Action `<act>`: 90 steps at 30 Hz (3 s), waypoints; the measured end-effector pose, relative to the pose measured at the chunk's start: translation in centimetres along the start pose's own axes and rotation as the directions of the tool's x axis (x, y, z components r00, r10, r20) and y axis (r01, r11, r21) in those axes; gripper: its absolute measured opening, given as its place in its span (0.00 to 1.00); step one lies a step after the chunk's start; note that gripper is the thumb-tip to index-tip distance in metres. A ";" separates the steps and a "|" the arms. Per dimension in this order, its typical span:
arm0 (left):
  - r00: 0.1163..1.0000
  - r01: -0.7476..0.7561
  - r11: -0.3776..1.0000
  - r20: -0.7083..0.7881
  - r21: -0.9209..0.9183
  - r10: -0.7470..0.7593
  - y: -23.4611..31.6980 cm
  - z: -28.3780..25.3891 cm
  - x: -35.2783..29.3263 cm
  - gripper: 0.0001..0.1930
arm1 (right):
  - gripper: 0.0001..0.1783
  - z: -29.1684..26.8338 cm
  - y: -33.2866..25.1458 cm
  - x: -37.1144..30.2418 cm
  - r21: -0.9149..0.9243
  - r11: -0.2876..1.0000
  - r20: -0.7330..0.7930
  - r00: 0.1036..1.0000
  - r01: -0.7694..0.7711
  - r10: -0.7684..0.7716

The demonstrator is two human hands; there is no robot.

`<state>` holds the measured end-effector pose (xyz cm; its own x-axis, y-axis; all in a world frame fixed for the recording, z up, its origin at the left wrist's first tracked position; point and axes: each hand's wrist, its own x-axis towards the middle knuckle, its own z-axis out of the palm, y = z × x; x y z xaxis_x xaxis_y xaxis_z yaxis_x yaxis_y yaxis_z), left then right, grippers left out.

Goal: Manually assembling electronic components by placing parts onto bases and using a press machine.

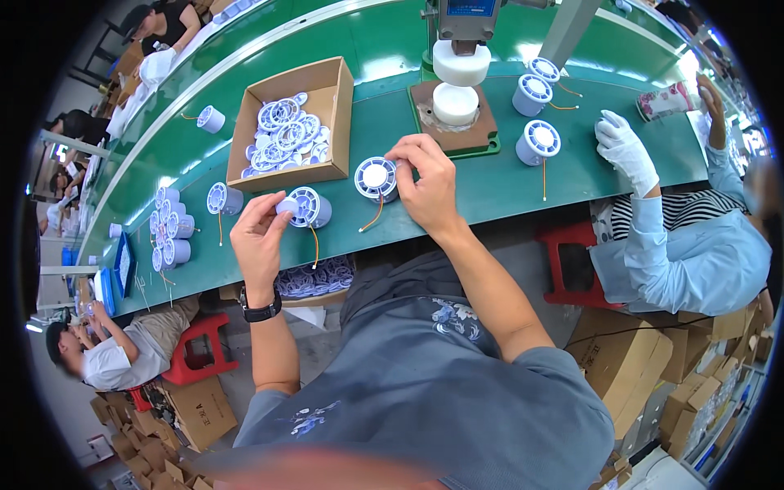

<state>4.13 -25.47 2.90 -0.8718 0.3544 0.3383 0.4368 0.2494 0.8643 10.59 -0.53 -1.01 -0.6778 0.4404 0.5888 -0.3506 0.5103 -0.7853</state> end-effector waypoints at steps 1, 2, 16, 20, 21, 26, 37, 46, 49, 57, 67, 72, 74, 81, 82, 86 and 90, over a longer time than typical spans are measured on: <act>1.000 0.026 0.998 0.002 -0.049 -0.025 0.1 0.2 0.1 0.13 | 0.09 0.0 0.1 0.1 0.001 1.000 -0.002 1.000 -0.001 0.001; 0.999 0.052 0.994 0.002 -0.096 -0.052 0.3 0.4 0.1 0.13 | 0.09 0.0 0.1 0.2 0.004 1.000 0.002 1.000 0.004 -0.004; 0.996 -0.082 0.942 0.051 0.327 0.069 -0.2 0.9 0.2 0.12 | 0.09 0.0 -0.1 0.2 0.008 1.000 0.017 1.000 0.016 -0.016; 0.993 -0.104 0.957 0.088 0.272 0.083 -0.2 0.9 0.2 0.14 | 0.09 0.0 -0.1 0.1 0.014 1.000 0.020 1.000 0.013 -0.013; 0.997 -0.054 0.984 0.070 0.171 0.043 -0.3 0.8 0.2 0.14 | 0.09 0.0 -0.1 0.2 0.015 1.000 0.019 1.000 0.013 -0.013; 0.996 0.004 0.999 0.092 0.033 -0.007 -0.9 0.8 -0.3 0.16 | 0.09 -0.1 -0.2 -0.2 0.016 1.000 0.026 1.000 0.001 -0.001; 0.976 -0.076 0.967 0.218 0.243 0.022 0.0 0.4 -0.1 0.18 | 0.08 0.1 0.3 0.0 0.015 0.999 0.016 0.999 0.039 -0.040; 0.992 -0.124 0.983 0.029 0.138 0.121 0.9 -0.5 2.7 0.23 | 0.23 -0.8 -0.7 0.7 0.054 0.998 0.229 0.972 0.035 -0.046; 0.947 -0.297 0.833 0.030 0.466 0.321 1.8 -3.9 9.9 0.23 | 0.31 -0.7 -1.1 0.4 -0.002 0.986 0.353 0.923 0.166 -0.155; 0.800 -0.593 0.433 0.557 0.679 0.222 -14.5 -9.7 30.3 0.29 | 0.33 0.0 -1.2 0.2 -0.017 0.989 0.480 0.869 0.150 -0.124; 0.873 -0.191 0.399 0.341 0.897 -0.349 -5.3 -12.8 18.4 0.28 | 0.34 -0.2 -0.6 0.5 -0.066 0.990 0.464 0.882 0.121 -0.077; 0.897 -0.104 0.511 0.303 0.853 -0.323 -6.5 -14.5 14.2 0.30 | 0.33 0.0 -1.0 0.5 -0.036 0.995 0.458 0.886 0.096 -0.069; 0.888 -0.061 0.505 0.278 0.861 -0.366 -6.1 -14.2 13.7 0.31 | 0.34 -0.1 -1.1 0.3 -0.041 0.996 0.446 0.893 0.084 -0.057; 0.918 -0.016 0.454 0.193 0.891 -0.346 -5.3 -13.9 12.1 0.32 | 0.34 -0.8 -1.3 -0.5 -0.080 0.993 0.439 0.897 0.090 -0.046; 0.942 -0.010 0.435 0.155 0.901 -0.299 -4.7 -13.4 11.7 0.31 | 0.34 -0.9 -1.2 -0.7 -0.099 0.992 0.430 0.902 0.082 -0.032; 0.994 -0.042 0.389 0.001 0.920 0.107 -0.7 -11.0 8.6 0.28 | 0.32 -1.2 -1.6 -0.9 -0.123 0.989 0.419 0.908 0.086 -0.027; 0.973 -0.204 0.693 0.223 0.692 0.064 5.1 -5.6 1.6 0.27 | 0.28 -0.9 -2.5 0.8 -0.158 0.964 0.298 0.941 0.215 -0.161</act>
<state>3.74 -28.68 9.95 -0.7704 0.5619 0.3012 0.6342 0.7238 0.2719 11.48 -0.82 1.57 -0.7742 0.1122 0.6230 -0.3811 0.7032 -0.6003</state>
